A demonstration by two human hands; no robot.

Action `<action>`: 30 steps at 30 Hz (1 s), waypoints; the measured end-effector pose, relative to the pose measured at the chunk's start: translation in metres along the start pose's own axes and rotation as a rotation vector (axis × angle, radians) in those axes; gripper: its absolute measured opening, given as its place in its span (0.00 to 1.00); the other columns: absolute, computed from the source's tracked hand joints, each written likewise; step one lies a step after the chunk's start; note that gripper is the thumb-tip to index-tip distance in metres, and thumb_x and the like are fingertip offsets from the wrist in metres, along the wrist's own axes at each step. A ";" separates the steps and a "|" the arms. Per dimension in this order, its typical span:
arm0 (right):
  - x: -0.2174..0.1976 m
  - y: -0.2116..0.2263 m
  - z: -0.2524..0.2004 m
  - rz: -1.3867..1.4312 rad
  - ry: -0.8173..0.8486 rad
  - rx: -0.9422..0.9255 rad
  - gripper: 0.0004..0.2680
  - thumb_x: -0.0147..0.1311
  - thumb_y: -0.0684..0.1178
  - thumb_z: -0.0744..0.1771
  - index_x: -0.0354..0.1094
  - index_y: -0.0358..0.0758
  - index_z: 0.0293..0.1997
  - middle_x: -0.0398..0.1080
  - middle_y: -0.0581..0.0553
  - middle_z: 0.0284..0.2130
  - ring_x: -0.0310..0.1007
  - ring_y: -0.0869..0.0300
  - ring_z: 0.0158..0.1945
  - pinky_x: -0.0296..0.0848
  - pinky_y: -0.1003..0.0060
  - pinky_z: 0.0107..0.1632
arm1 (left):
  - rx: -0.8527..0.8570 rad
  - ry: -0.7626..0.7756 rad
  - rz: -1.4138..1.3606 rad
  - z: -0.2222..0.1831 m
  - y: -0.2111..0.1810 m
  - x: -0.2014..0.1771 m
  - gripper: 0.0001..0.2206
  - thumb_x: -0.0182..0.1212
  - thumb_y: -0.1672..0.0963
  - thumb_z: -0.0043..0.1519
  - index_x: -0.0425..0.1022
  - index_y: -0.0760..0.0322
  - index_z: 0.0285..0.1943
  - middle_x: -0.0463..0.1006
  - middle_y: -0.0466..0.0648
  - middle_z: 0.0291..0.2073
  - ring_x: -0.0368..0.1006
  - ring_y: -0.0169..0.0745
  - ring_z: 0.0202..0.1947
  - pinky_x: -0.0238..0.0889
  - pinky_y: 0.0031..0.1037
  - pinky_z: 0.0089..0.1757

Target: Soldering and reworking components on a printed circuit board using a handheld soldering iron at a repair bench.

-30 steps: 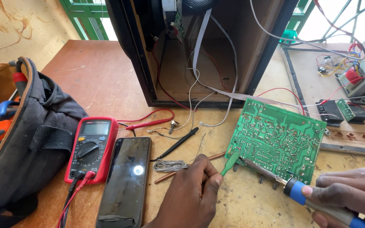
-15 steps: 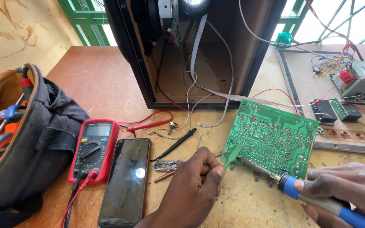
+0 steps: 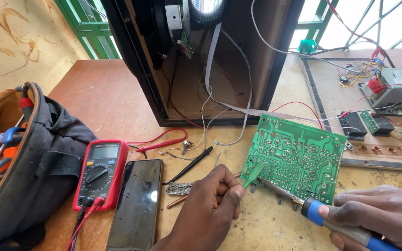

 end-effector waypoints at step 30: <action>-0.005 0.013 0.012 0.024 -0.193 0.002 0.07 0.55 0.55 0.62 0.71 0.47 0.33 0.48 0.50 0.16 0.42 0.57 0.18 0.51 0.67 0.20 | -0.043 0.077 0.053 -0.007 0.039 -0.015 0.09 0.59 0.55 0.65 0.70 0.63 0.34 0.75 0.47 0.15 0.67 0.30 0.16 0.58 0.23 0.23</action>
Point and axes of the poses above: each hand's wrist, its own z-axis towards the middle knuckle, its own x-axis out of the palm, y = z × x, the point moved 2 cm from there along z, towards the middle knuckle
